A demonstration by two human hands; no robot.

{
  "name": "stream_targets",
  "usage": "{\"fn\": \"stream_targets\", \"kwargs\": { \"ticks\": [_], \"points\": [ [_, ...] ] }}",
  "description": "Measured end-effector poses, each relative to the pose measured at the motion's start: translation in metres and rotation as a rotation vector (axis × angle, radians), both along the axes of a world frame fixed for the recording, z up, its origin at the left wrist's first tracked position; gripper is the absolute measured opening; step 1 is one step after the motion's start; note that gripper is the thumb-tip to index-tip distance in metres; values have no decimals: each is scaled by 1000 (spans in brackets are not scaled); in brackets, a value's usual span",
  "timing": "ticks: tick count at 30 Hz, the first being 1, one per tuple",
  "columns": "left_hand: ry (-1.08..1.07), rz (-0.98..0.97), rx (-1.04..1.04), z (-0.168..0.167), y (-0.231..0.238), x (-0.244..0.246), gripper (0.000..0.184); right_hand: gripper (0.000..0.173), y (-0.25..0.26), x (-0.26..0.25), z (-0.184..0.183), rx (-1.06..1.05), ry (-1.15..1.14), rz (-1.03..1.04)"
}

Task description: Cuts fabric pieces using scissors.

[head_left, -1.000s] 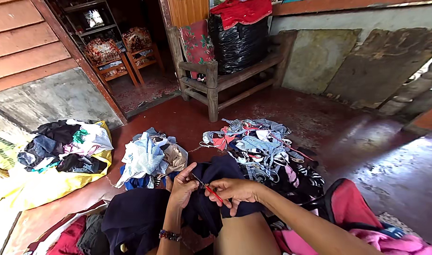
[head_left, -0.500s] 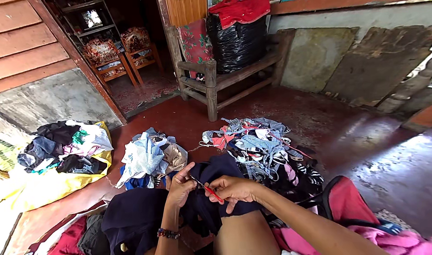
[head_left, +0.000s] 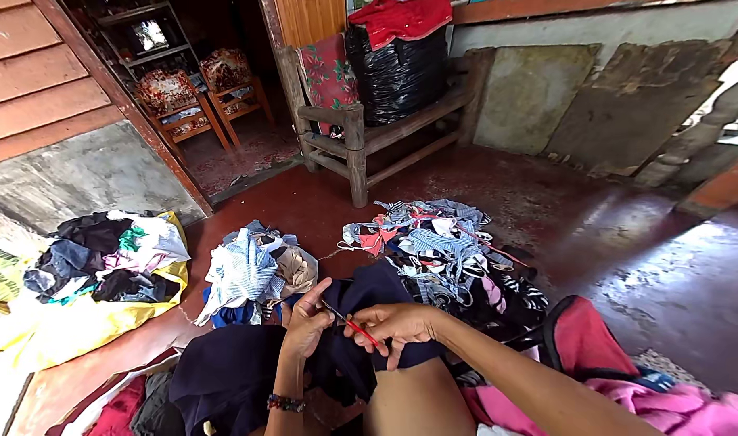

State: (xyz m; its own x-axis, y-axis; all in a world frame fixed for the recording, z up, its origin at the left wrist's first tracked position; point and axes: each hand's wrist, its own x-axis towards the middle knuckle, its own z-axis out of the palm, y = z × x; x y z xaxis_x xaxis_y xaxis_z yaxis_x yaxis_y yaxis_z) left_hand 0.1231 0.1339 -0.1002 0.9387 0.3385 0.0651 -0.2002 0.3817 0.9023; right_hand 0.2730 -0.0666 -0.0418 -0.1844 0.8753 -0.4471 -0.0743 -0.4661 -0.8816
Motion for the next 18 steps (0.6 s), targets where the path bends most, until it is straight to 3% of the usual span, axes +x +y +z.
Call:
{"fn": "stream_targets", "kwargs": {
  "ticks": [6, 18],
  "points": [
    [-16, 7, -4, -1, 2, 0, 72, 26, 0, 2, -7, 63, 20, -44],
    [-13, 42, 34, 1, 0, 1, 72, 27, 1, 0, -8, 71, 53, -74]
  ]
}}
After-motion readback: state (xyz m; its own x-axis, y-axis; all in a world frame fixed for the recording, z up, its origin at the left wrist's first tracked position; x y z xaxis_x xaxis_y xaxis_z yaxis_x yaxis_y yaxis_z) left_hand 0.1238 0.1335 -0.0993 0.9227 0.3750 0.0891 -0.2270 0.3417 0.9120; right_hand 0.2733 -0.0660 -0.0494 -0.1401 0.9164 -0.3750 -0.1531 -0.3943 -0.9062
